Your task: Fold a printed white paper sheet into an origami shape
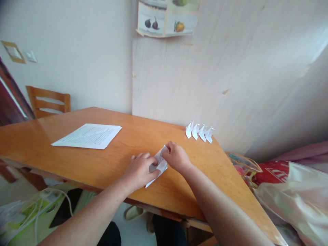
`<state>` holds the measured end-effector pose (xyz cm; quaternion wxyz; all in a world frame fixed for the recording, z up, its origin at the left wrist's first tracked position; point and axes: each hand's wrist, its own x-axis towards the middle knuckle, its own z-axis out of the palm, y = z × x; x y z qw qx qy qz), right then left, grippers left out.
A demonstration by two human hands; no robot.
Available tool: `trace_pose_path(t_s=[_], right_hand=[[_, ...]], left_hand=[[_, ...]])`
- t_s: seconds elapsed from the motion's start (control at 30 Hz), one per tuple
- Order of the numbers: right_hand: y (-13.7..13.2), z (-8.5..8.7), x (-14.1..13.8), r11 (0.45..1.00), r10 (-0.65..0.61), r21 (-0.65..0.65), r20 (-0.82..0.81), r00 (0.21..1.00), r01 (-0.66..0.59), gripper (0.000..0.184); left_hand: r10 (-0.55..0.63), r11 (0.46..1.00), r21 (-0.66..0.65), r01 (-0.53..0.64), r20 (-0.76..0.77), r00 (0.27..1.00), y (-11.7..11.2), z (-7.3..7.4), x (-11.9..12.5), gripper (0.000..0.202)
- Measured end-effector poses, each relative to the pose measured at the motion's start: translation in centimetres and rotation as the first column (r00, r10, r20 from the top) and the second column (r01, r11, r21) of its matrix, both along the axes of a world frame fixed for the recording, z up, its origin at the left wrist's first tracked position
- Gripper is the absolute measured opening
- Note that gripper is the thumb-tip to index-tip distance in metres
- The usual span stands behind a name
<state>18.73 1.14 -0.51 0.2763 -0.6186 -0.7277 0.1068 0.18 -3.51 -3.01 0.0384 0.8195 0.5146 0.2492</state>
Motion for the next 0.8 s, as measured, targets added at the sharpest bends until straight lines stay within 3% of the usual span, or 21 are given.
trace_pose_path(t_s=[0.13, 0.33, 0.6, 0.8], right_hand=[[0.2, 0.6, -0.9, 0.997, -0.078, -0.013, 0.112, 0.991, 0.080, 0.005], [1.5, 0.4, -0.4, 0.973, -0.204, -0.091, 0.106, 0.973, 0.214, 0.008], [3.5, -0.9, 0.8, 0.951, -0.243, -0.199, 0.000, 0.970, 0.238, 0.014], [4.8, -1.3, 1.1, 0.938, -0.181, -0.297, 0.010, 0.983, 0.176, 0.025]], left_hand=[[-0.011, 1.000, 0.024, 0.011, 0.000, 1.000, -0.1, 0.0, -0.1, 0.015], [-0.013, 1.000, -0.001, 0.013, 0.024, 1.000, -0.1, -0.2, -0.1, 0.018], [-0.049, 0.999, 0.015, 0.048, 0.035, 0.998, 0.3, -0.6, -0.2, 0.015], [-0.056, 0.998, 0.004, 0.056, 0.043, 0.998, 0.3, -0.6, -0.2, 0.017]])
